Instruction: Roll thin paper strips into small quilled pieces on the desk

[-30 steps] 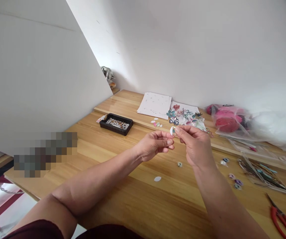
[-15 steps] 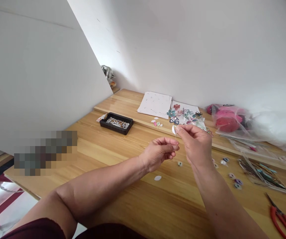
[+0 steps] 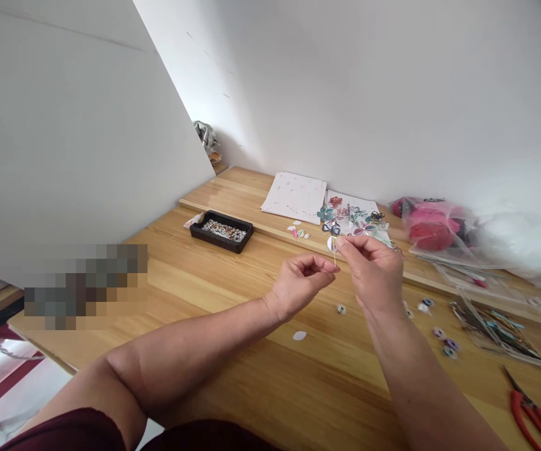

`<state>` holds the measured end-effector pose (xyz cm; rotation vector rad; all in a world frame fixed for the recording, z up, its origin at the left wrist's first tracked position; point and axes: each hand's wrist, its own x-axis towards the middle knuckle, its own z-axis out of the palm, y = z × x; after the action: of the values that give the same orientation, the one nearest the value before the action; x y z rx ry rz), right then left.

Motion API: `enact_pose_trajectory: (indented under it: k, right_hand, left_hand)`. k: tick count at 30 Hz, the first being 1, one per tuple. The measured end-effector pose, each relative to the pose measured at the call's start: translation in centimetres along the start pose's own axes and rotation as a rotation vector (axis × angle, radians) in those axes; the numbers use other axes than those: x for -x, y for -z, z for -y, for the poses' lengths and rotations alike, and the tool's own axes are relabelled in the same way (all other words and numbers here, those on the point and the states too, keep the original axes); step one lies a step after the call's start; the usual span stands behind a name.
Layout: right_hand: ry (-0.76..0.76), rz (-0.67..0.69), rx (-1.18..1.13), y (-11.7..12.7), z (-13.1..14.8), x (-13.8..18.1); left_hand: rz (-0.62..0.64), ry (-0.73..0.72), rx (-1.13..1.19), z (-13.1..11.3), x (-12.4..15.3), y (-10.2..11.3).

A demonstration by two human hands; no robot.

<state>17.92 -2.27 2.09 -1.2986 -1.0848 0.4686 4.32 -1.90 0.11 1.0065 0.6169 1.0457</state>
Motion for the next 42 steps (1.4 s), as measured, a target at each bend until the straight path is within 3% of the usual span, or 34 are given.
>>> enact_pose_trajectory:
  k: [6, 14, 19, 25, 32, 37, 42]
  right_hand:
    - [0.092, 0.011, 0.252, 1.0, 1.0, -0.2]
    - [0.619, 0.139, 0.599, 1.8, 2.2, -0.4]
    - [0.705, 0.264, 0.693, 2.7, 3.3, -0.4]
    - [0.583, 0.427, 0.629, 3.3, 4.6, -0.1]
    - [0.200, 0.549, 0.367, 3.3, 5.3, 0.1]
    - [0.033, 0.463, 0.170, 2.9, 4.4, -0.2]
    - [-0.065, 0.335, -0.037, 2.2, 3.3, -0.4]
  left_hand:
    - [-0.049, -0.137, -0.141, -2.2, 0.0, 0.3]
    - [-0.066, -0.296, -0.276, -3.7, -1.5, 2.1]
    - [-0.055, -0.289, -0.297, -3.8, -2.3, 3.1]
    - [-0.033, -0.260, -0.242, -4.1, -2.6, 3.4]
    - [-0.008, -0.102, -0.074, -3.5, -2.7, 3.2]
    - [-0.011, 0.001, 0.049, -2.8, -2.6, 2.9]
    - [-0.007, -0.002, 0.111, -2.0, -2.2, 2.5]
